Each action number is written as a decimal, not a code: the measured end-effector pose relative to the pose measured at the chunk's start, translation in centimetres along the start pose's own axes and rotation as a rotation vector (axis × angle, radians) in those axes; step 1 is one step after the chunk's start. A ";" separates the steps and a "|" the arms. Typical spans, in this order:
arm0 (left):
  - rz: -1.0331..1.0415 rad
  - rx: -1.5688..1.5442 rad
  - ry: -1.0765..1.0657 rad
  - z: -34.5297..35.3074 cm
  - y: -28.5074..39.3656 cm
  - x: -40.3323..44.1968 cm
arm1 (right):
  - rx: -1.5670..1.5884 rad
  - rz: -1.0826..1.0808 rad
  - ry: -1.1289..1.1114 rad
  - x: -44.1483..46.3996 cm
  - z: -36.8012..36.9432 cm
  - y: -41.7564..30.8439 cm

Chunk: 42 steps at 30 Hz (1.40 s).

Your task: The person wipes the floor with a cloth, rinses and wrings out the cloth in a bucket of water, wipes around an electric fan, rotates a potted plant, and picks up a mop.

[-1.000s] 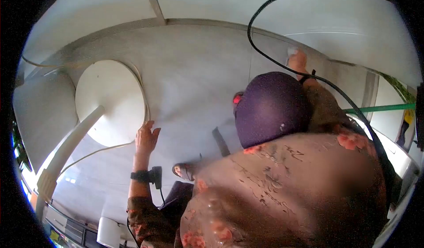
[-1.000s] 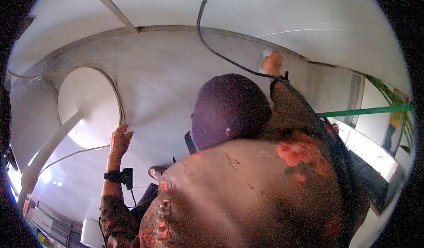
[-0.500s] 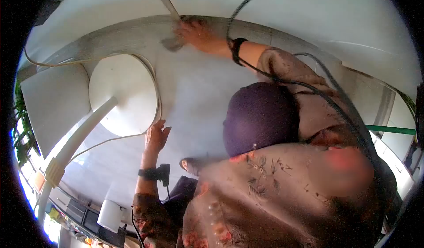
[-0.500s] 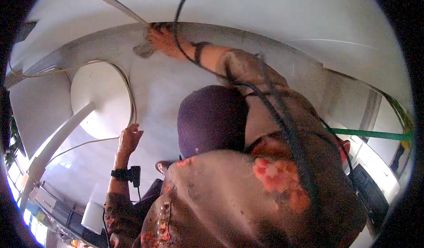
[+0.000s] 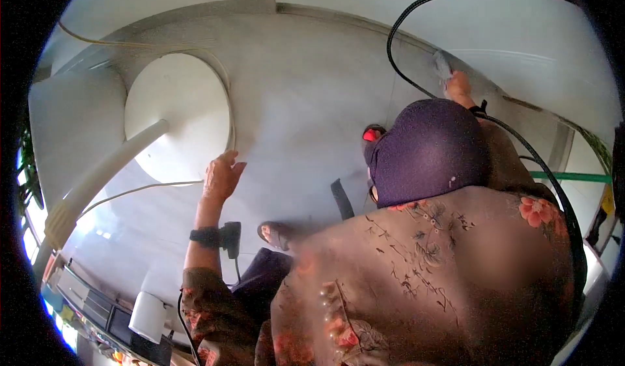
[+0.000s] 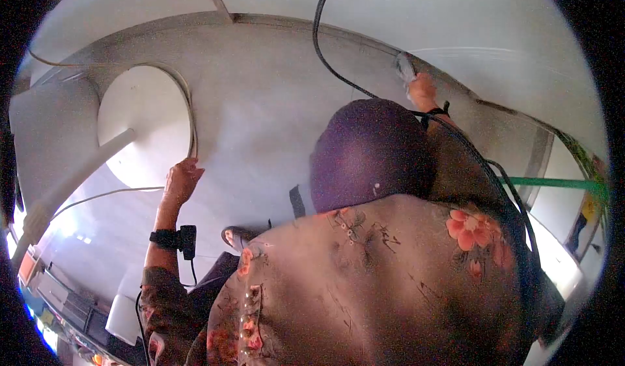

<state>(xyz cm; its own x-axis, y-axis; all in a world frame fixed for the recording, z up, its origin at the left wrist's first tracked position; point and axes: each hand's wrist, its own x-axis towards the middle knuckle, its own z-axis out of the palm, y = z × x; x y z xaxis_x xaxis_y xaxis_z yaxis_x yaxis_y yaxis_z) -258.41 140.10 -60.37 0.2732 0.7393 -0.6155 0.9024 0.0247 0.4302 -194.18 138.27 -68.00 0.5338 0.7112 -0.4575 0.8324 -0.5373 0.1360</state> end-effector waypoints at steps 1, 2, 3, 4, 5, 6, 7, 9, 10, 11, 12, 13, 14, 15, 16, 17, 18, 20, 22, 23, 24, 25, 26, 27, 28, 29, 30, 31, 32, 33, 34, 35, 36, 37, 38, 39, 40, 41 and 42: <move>-0.025 -0.026 0.011 0.1 -0.5 0.0 | 0.070 -0.018 0.098 -1.1 -1.3 -0.7; -0.058 -0.049 0.023 0.1 -0.8 -0.1 | 0.144 -0.042 0.193 -1.8 -1.6 -1.9; -0.031 -0.022 0.016 -0.5 -0.2 -0.3 | 0.224 -0.252 0.400 -0.3 1.1 -3.0; -0.019 -0.012 0.002 -0.4 -0.2 -0.4 | 0.298 -0.448 0.610 0.5 3.8 -4.3; -0.037 0.027 -0.022 -0.3 -0.4 -0.3 | 0.444 -0.428 0.591 -4.2 0.5 -11.7; -0.056 0.064 -0.041 -0.3 -0.6 0.0 | 0.355 -0.414 0.440 -3.5 2.6 -15.5; -0.038 0.068 -0.053 -0.3 -0.9 -0.2 | 0.676 -0.593 0.334 0.0 9.9 -18.3; 0.028 0.089 -0.002 0.0 -1.0 -0.1 | 0.659 -0.711 0.031 -8.0 3.5 -26.7; 0.062 0.088 -0.013 0.1 -0.9 0.0 | 0.574 -0.678 -0.145 -11.3 -0.2 -28.6; 0.021 0.049 -0.021 -0.1 -0.8 -0.3 | 0.570 -0.652 -0.143 -11.0 -0.1 -28.0; -0.027 0.013 -0.028 -0.3 -0.7 -0.5 | 0.533 -0.752 -0.110 -10.8 -0.7 -27.5; -0.021 0.013 -0.040 -0.3 -0.5 -0.6 | 0.493 -0.859 -0.080 -10.4 -0.8 -27.1; -0.060 0.023 -0.048 -0.3 -0.5 -0.7 | 0.463 -0.761 0.094 -9.5 0.4 -25.6; -0.100 0.034 -0.058 -0.3 -0.5 -0.8 | 0.428 -0.659 0.263 -8.0 2.6 -22.9; -0.099 0.033 -0.066 -0.3 -0.8 -0.9 | 0.738 -0.467 0.029 -7.2 1.8 -19.8; -0.110 0.032 -0.076 -0.2 -1.1 -0.6 | 0.667 -0.403 0.120 -5.5 2.4 -16.0; -0.122 0.032 -0.086 -0.1 -1.2 -0.5 | 0.493 -0.239 0.384 -4.3 4.2 -11.6; -0.097 0.017 -0.083 -0.6 0.0 -0.3 | 0.433 0.053 0.511 -1.3 6.9 -1.2; -0.072 0.005 -0.071 -0.8 0.7 0.2 | 0.350 0.098 0.551 -4.0 4.6 5.2; -0.060 0.022 -0.062 -0.6 0.6 0.5 | 0.053 0.055 0.515 -4.2 5.1 8.6; -0.054 0.037 -0.059 -0.7 0.4 0.5 | -0.245 0.009 0.463 -4.4 5.2 10.6; -0.056 0.040 -0.060 -0.8 0.4 0.6 | -0.243 0.008 0.459 -3.4 5.3 12.2; -0.069 0.010 -0.075 -0.9 0.5 0.6 | 0.257 0.213 0.468 -2.7 4.3 12.2; -0.083 -0.018 -0.091 -1.1 0.6 0.4 | 0.757 0.419 0.450 -2.6 3.9 11.8; -0.090 -0.009 -0.089 -1.0 0.2 0.2 | 0.767 0.419 0.443 -2.6 3.9 11.1; -0.046 0.002 -0.053 -0.6 -0.3 0.2 | 0.643 0.260 0.349 -4.6 0.1 5.9; 0.000 0.010 -0.015 -0.8 -0.1 0.2 | 0.516 0.099 0.262 -6.2 -1.9 1.1; -0.085 -0.042 -0.053 -1.1 0.4 0.2 | 0.508 -0.128 0.460 -6.8 -0.6 -2.0; -0.088 -0.041 -0.048 -1.4 0.8 0.3 | 0.490 -0.358 0.654 -7.4 0.9 -5.1; -0.068 -0.014 -0.055 -1.6 1.1 0.3 | 0.616 -0.420 0.538 -9.7 -0.2 -10.3; -0.050 0.016 -0.063 -1.7 1.2 0.4 | 0.525 -0.462 0.532 -12.0 0.3 -14.5; -0.055 0.019 -0.061 -1.7 1.1 0.4 | 0.611 -0.386 0.175 -11.7 3.6 -16.7; -0.052 0.030 -0.047 -1.5 0.9 0.5 | 0.599 -0.531 0.221 -11.6 7.5 -18.3; -0.049 0.040 -0.035 -1.3 0.8 0.5 | 0.583 -0.676 0.265 -12.4 7.4 -19.6; -0.050 0.039 -0.036 -1.4 0.7 0.6 | 0.582 -0.677 0.264 -12.4 7.5 -19.0; -0.062 0.014 -0.033 -1.5 0.7 0.3 | 0.514 -0.652 0.217 -13.1 4.8 -18.1; -0.073 -0.014 -0.032 -1.6 0.7 0.0 | 0.443 -0.625 0.169 -13.8 1.8 -17.0; -0.069 -0.018 -0.038 -1.6 0.7 -0.2 | 0.498 -0.619 0.381 -14.2 0.4 -15.3; -0.071 0.008 -0.040 -1.7 0.7 -0.2 | 0.466 -0.505 0.356 -12.2 2.2 -11.9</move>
<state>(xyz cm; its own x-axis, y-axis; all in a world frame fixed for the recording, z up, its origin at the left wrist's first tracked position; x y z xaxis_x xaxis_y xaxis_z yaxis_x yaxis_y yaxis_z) -258.38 141.15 -58.78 0.2219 0.7081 -0.6703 0.9226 0.0701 0.3794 -210.95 135.04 -65.97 0.1870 0.9813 -0.0452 0.8812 -0.1880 -0.4338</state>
